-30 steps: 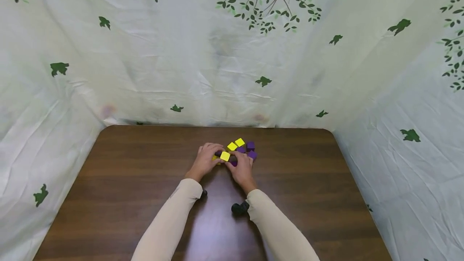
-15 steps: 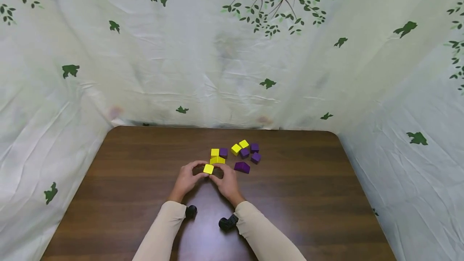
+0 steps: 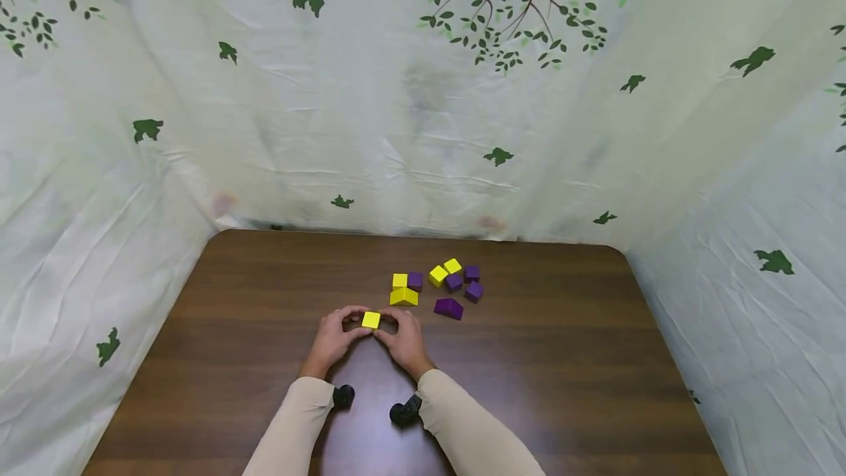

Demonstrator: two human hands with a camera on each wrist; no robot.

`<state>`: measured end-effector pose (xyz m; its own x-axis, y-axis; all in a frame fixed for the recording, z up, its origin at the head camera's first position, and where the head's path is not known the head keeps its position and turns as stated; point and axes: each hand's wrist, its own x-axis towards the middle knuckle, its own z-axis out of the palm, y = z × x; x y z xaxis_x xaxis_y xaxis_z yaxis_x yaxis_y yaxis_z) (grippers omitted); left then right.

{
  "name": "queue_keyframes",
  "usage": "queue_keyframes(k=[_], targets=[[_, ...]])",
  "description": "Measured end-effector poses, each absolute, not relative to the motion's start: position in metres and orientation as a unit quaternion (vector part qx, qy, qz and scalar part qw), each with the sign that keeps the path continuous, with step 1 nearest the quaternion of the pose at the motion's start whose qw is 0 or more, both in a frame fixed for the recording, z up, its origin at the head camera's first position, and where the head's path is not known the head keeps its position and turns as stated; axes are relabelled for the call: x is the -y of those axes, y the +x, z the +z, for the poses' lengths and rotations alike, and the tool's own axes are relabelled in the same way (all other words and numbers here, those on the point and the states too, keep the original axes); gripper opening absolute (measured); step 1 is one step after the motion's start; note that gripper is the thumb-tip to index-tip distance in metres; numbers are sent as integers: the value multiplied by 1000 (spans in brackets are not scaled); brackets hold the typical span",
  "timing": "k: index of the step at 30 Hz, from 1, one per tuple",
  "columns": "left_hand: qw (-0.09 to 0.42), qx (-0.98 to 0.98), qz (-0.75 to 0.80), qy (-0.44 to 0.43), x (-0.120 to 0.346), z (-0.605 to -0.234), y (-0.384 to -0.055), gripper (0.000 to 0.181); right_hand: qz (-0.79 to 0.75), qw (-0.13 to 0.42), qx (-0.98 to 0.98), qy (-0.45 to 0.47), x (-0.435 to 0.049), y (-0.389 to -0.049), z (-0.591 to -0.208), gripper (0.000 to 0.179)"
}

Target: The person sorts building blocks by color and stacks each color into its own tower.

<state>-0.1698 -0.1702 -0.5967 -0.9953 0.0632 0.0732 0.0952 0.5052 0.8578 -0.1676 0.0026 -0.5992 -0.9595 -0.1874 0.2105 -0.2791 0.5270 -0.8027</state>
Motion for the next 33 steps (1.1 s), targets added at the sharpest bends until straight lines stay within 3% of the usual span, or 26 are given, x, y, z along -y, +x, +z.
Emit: queue_keyframes(k=[17, 21, 27, 33], targets=[[22, 879, -476, -30, 171, -603, -168, 36, 495, 0, 858, 140, -14, -164, -599, 38], [22, 878, -477, -30, 170, -603, -169, 37, 504, 19, 851, 145, -25, -166, -595, 33], [17, 877, -478, -28, 169, -600, -170, 37, 470, 97, 867, 132, -43, -188, -572, 27], [11, 880, -474, -28, 168, -598, -168, 36, 415, 65, 899, 125, -51, -223, -553, 33]])
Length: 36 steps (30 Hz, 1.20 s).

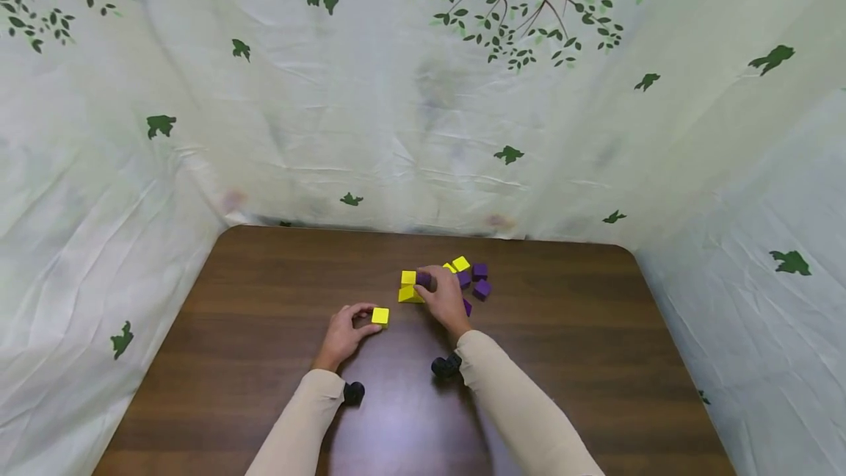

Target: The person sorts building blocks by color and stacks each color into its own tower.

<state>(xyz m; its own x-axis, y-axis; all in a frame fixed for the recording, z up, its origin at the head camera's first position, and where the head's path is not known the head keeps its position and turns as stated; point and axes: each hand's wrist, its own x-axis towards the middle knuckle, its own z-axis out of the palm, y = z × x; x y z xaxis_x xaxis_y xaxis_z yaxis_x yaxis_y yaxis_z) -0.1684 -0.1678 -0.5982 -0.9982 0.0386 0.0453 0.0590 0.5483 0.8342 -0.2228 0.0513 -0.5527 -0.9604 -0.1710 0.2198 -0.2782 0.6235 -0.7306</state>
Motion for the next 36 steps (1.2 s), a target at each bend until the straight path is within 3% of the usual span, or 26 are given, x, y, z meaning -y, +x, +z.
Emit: queue_keyframes(k=[7, 14, 21, 36], targets=[[6, 879, -477, -18, 166, -600, -167, 37, 351, -21, 928, 122, -44, -243, -554, 41], [17, 884, -467, -32, 165, -601, -165, 37, 299, -11, 948, 111, -36, -246, -561, 43], [14, 883, -469, -33, 165, -599, -162, 37, 265, -42, 959, 95, -30, -248, -564, 42], [33, 882, -470, -32, 170, -599, -160, 37, 297, -33, 947, 117, -23, -250, -563, 38]])
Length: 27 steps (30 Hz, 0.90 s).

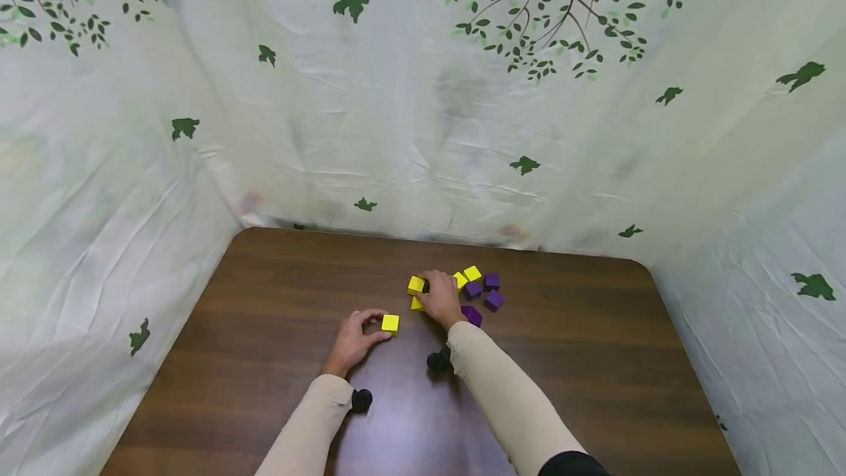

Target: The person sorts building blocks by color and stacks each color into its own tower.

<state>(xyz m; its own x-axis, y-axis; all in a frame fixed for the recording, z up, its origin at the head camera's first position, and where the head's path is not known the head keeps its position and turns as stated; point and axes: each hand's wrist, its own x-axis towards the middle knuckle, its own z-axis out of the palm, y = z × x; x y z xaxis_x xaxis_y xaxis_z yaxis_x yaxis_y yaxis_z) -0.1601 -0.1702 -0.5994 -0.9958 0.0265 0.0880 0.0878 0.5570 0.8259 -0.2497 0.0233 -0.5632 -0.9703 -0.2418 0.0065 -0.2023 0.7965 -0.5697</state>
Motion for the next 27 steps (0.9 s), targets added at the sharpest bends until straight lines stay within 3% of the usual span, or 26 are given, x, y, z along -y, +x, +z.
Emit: queue_keyframes(k=[9, 18, 27], targets=[[38, 878, -477, -29, 170, -601, -161, 38, -352, -38, -920, -167, -34, -235, -550, 36], [37, 877, -477, -27, 169, -598, -161, 38, -440, -38, -878, -185, -45, -202, -550, 36], [42, 879, -474, -33, 167, -600, -162, 37, -486, -35, -861, -144, -49, -183, -565, 35]])
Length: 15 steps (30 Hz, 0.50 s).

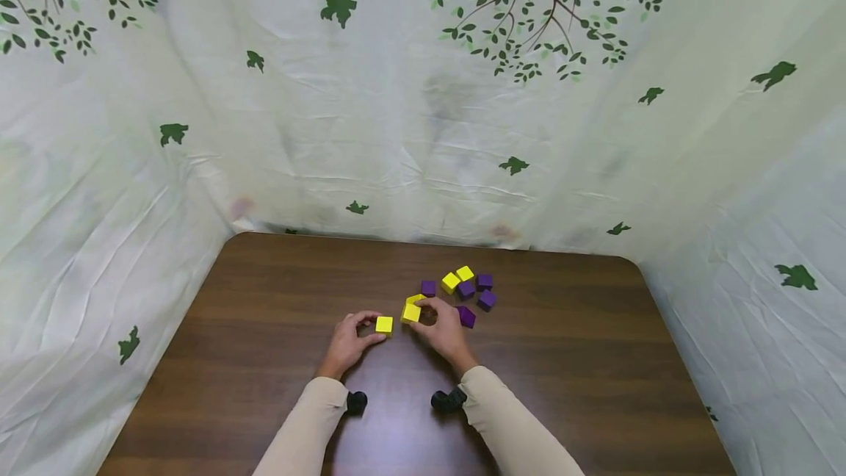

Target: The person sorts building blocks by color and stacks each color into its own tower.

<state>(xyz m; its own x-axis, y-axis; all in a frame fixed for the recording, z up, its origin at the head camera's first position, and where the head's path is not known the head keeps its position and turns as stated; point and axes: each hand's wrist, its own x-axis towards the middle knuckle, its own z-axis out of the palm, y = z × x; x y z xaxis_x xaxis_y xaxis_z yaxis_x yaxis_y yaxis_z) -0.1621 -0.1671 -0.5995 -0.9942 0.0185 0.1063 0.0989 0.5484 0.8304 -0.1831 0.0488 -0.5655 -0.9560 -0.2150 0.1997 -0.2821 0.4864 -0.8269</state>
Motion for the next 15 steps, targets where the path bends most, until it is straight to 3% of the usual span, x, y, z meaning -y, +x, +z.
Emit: queue_keyframes(k=[15], targets=[[13, 883, -470, -16, 168, -596, -160, 38, 493, 9, 855, 164, -41, -174, -586, 36]])
